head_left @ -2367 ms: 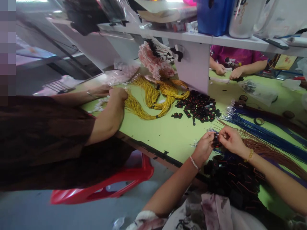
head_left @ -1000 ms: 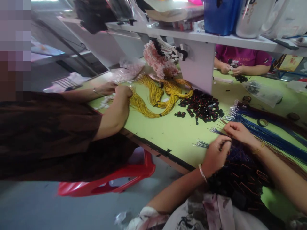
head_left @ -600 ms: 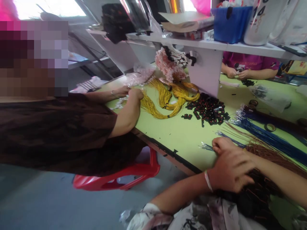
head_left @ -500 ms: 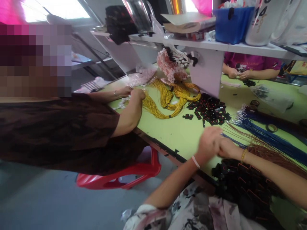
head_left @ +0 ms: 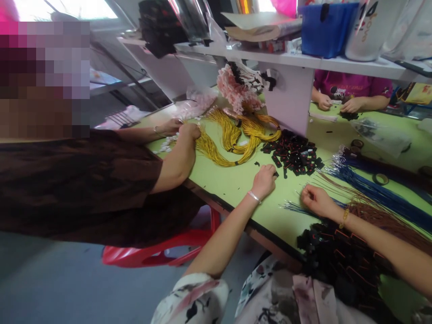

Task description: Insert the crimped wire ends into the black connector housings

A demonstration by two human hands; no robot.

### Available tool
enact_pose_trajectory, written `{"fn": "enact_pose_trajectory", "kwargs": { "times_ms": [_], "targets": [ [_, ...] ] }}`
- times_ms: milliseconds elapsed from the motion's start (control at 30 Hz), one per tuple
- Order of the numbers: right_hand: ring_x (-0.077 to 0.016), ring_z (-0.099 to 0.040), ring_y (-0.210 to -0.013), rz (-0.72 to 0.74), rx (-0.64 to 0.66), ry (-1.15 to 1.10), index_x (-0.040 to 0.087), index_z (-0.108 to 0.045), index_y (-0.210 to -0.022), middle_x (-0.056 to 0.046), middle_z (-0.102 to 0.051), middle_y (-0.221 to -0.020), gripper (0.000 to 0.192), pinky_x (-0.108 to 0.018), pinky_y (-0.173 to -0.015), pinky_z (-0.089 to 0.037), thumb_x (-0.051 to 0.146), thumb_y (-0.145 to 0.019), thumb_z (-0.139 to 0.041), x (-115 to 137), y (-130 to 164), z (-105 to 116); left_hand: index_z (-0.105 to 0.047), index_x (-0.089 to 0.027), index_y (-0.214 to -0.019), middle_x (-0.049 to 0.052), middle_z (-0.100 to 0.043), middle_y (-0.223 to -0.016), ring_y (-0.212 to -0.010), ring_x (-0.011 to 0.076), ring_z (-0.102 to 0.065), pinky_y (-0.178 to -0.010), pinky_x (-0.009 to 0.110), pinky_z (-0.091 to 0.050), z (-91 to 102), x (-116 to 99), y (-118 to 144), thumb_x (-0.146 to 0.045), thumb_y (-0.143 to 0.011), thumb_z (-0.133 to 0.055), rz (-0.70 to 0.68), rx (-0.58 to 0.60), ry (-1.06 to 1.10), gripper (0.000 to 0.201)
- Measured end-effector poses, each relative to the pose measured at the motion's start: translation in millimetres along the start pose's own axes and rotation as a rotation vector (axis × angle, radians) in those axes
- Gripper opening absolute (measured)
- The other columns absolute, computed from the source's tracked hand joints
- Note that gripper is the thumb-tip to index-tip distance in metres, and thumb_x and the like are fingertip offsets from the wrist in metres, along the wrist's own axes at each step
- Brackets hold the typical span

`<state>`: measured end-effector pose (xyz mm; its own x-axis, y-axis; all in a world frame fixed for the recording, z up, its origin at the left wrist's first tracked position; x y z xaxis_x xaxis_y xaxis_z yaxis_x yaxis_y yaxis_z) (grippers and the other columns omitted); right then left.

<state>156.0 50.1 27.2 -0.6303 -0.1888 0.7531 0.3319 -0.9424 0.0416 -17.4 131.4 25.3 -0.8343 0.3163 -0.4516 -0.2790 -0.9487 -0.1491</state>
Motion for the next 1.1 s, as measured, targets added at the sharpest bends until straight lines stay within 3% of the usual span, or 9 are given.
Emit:
{"fn": "enact_pose_trajectory", "kwargs": {
  "times_ms": [100, 233, 367, 433, 500, 600, 700, 900, 1100],
  "targets": [
    [-0.0107, -0.046, -0.058, 0.011, -0.065, -0.192, 0.018, -0.053, -0.072, 0.003, -0.054, -0.063, 0.008, -0.022, -0.056, -0.036, 0.025, -0.076, -0.05, 0, -3, 4, -0.057, -0.019, -0.084, 0.01, -0.057, -0.089, -0.088, 0.0254, -0.047, -0.075, 0.037, -0.037, -0.9, -8, 8, -0.024, -0.081, -0.057, -0.007, 0.062, -0.027, 0.006],
    [-0.0108, -0.045, -0.059, 0.003, -0.141, -0.323, 0.018, -0.055, -0.071, 0.002, -0.053, -0.063, 0.013, -0.022, -0.056, -0.036, 0.028, -0.077, -0.052, 5, -3, 11, -0.059, -0.02, -0.087, 0.008, -0.056, -0.087, -0.087, 0.0241, -0.049, -0.075, 0.035, -0.038, 0.0, -7, 17, -0.031, -0.079, -0.062, 0.006, 0.097, -0.004, 0.014],
    [-0.0105, -0.043, -0.058, 0.003, -0.149, -0.362, 0.017, -0.056, -0.071, 0.002, -0.052, -0.062, 0.017, -0.022, -0.054, -0.035, 0.032, -0.078, -0.054, 11, -2, 14, -0.062, -0.019, -0.084, 0.007, -0.056, -0.089, -0.08, 0.0199, -0.051, -0.073, 0.034, -0.04, 1.6, -4, 25, -0.03, -0.078, -0.062, 0.079, 0.058, 0.131, 0.012],
    [-0.0101, -0.041, -0.056, 0.013, -0.135, -0.363, 0.017, -0.057, -0.072, 0.002, -0.051, -0.061, 0.018, -0.022, -0.052, -0.034, 0.033, -0.079, -0.054, 12, 0, 14, -0.061, -0.018, -0.084, 0.004, -0.057, -0.084, -0.076, 0.0171, -0.051, -0.072, 0.032, -0.041, 3.5, -6, 30, -0.027, -0.076, -0.064, 0.14, -0.007, 0.336, 0.012],
    [-0.0097, -0.039, -0.054, 0.025, -0.125, -0.358, 0.018, -0.056, -0.071, 0.003, -0.05, -0.06, 0.017, -0.022, -0.051, -0.033, 0.033, -0.079, -0.054, 13, 1, 12, -0.061, -0.018, -0.093, 0.002, -0.058, -0.079, -0.074, 0.0147, -0.053, -0.069, 0.029, -0.043, -1.2, -12, 36, -0.027, -0.076, -0.065, 0.23, -0.027, 0.708, 0.02],
    [-0.0095, -0.039, -0.053, 0.068, -0.127, -0.286, 0.018, -0.055, -0.07, 0.003, -0.049, -0.059, 0.012, -0.022, -0.051, -0.032, 0.027, -0.078, -0.052, 16, 3, 13, -0.06, -0.015, -0.103, 0.005, -0.062, -0.082, -0.075, 0.0128, -0.059, -0.066, 0.025, -0.046, -22.1, -31, 46, -0.028, -0.077, -0.067, 0.404, 0.094, 1.329, 0.03],
    [-0.0102, -0.04, -0.055, 0.168, -0.161, -0.108, 0.019, -0.053, -0.067, 0.003, -0.048, -0.059, 0.009, -0.022, -0.053, -0.032, 0.02, -0.075, -0.051, 27, 6, 18, -0.062, -0.011, -0.1, 0.007, -0.064, -0.085, -0.079, 0.0123, -0.063, -0.073, 0.023, -0.05, -36.0, -50, 54, -0.018, -0.077, -0.066, 0.521, 0.225, 1.654, 0.024],
    [-0.0126, -0.042, -0.06, 0.351, -0.245, 0.12, 0.019, -0.048, -0.064, 0.0, -0.05, -0.062, 0.012, -0.024, -0.058, -0.032, 0.017, -0.076, -0.049, 49, 13, 26, -0.063, -0.009, -0.098, 0.007, -0.065, -0.081, -0.07, 0.0106, -0.064, -0.072, 0.022, -0.052, -48.7, -56, 63, -0.012, -0.081, -0.059, 0.608, 0.316, 1.763, 0.017],
    [-0.0135, -0.043, -0.061, 0.408, -0.242, 0.179, 0.019, -0.049, -0.066, 0.0, -0.05, -0.062, 0.012, -0.025, -0.06, -0.032, 0.016, -0.078, -0.05, 53, 14, 23, -0.066, -0.009, -0.097, 0.006, -0.065, -0.078, -0.064, 0.0094, -0.063, -0.065, 0.02, -0.051, -53.0, -58, 66, -0.012, -0.079, -0.062, 0.588, 0.362, 1.766, 0.018]
  ]
}}
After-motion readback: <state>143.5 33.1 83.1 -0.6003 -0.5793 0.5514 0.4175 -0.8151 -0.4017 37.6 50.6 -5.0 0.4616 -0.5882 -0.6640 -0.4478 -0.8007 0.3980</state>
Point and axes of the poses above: each hand's wrist, its own y-axis away from the middle knuckle, its own z-axis out of the back of the hand, x = y × z, the point moved 8 cm from there along -y, towards the middle knuckle
